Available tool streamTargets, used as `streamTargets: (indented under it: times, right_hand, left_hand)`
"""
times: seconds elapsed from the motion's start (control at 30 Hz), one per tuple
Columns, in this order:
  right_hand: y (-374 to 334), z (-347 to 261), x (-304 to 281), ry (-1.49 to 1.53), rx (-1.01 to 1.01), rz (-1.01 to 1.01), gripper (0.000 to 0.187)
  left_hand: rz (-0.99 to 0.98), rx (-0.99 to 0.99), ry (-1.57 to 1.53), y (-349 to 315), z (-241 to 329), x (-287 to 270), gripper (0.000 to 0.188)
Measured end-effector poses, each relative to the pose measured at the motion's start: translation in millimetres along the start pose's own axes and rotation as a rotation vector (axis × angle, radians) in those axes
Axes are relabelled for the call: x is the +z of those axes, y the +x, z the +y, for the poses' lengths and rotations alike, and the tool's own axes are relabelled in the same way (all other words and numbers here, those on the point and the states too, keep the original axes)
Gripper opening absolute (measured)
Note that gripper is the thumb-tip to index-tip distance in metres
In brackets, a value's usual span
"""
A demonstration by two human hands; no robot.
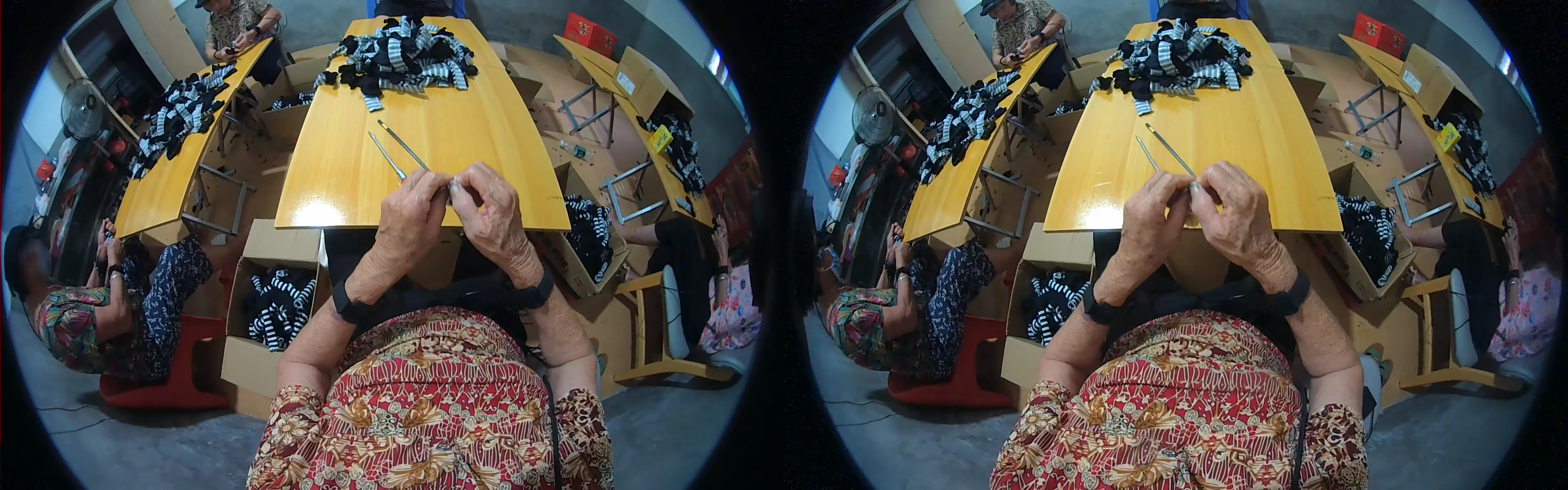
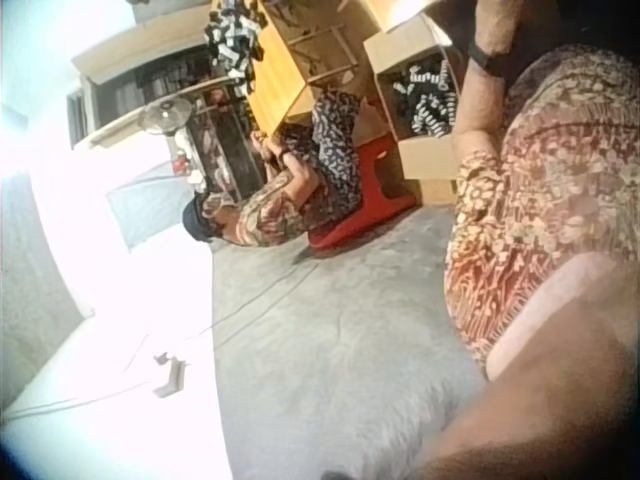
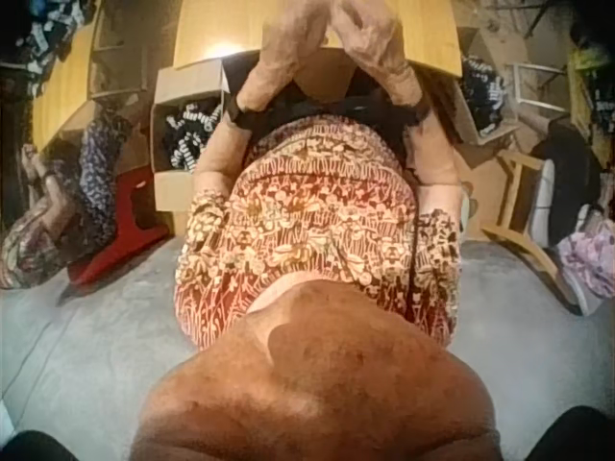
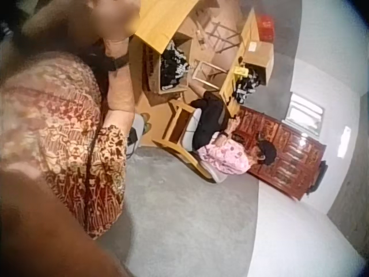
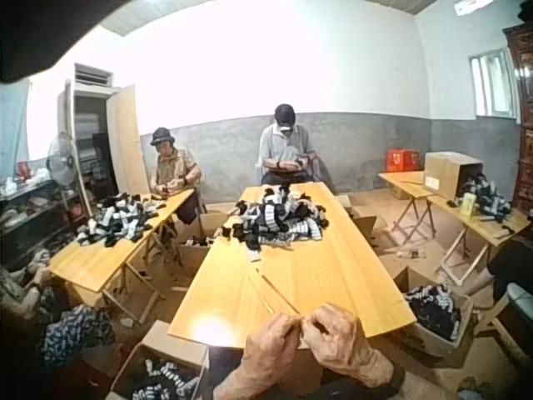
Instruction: The person sits at a table and assembles small black and white striped fabric items. They use a red-handled screwdriver to push the fabric onto a cylindrical core, then roll and adjust the fabric by hand to secure it. The process is repeated for multiple items.
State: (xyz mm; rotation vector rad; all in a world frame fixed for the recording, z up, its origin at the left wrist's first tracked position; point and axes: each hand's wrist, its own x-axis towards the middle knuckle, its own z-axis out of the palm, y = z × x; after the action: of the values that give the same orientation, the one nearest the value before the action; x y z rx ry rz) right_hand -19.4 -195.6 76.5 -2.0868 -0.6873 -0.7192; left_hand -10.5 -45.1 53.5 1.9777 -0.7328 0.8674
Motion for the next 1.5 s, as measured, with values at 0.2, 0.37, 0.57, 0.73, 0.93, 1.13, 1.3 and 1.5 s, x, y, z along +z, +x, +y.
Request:
streamTargets:
  times: [0.2,0.37,0.57,0.73,0.93,1.13,1.3,1.5]
  right_hand:
    - [-22.6,23.7,17.1,-0.212,-0.276,-0.008,0.012]
    - [-81.7,44.0,38.1,-0.050,-0.011,-0.165,0.011]
    - [-78.0,26.3,32.4,0.018,0.316,-0.091,0.011]
    - [-83.1,38.4,29.3,0.296,0.498,-0.088,0.012]
    - [-49.7,39.2,16.7,-0.091,0.189,0.031,0.010]
    - [29.0,30.7,-17.6,-0.106,0.102,-0.021,0.010]
    - [59.8,30.7,-42.7,-0.229,-0.101,-0.120,0.013]
    - [67.7,25.0,-47.5,0.038,-0.124,-0.255,0.017]
  left_hand:
    - [-0.094,-0.198,-0.059,-21.1,-19.1,7.5,0.014]
    - [-0.460,-0.541,-0.135,-66.3,-29.9,16.0,0.017]
    - [-0.436,-0.586,-0.251,-65.8,-32.5,23.6,0.020]
    - [-0.434,-0.664,-0.487,-64.8,-29.5,23.4,0.017]
    - [-0.377,-0.569,-0.393,-31.4,-16.6,30.7,0.020]
    - [-0.179,-0.550,-0.856,29.2,-21.7,34.2,0.020]
    - [-0.037,-0.445,-0.800,51.7,-31.8,13.9,0.021]
    - [-0.259,-0.343,-0.801,49.4,-36.1,0.7,0.044]
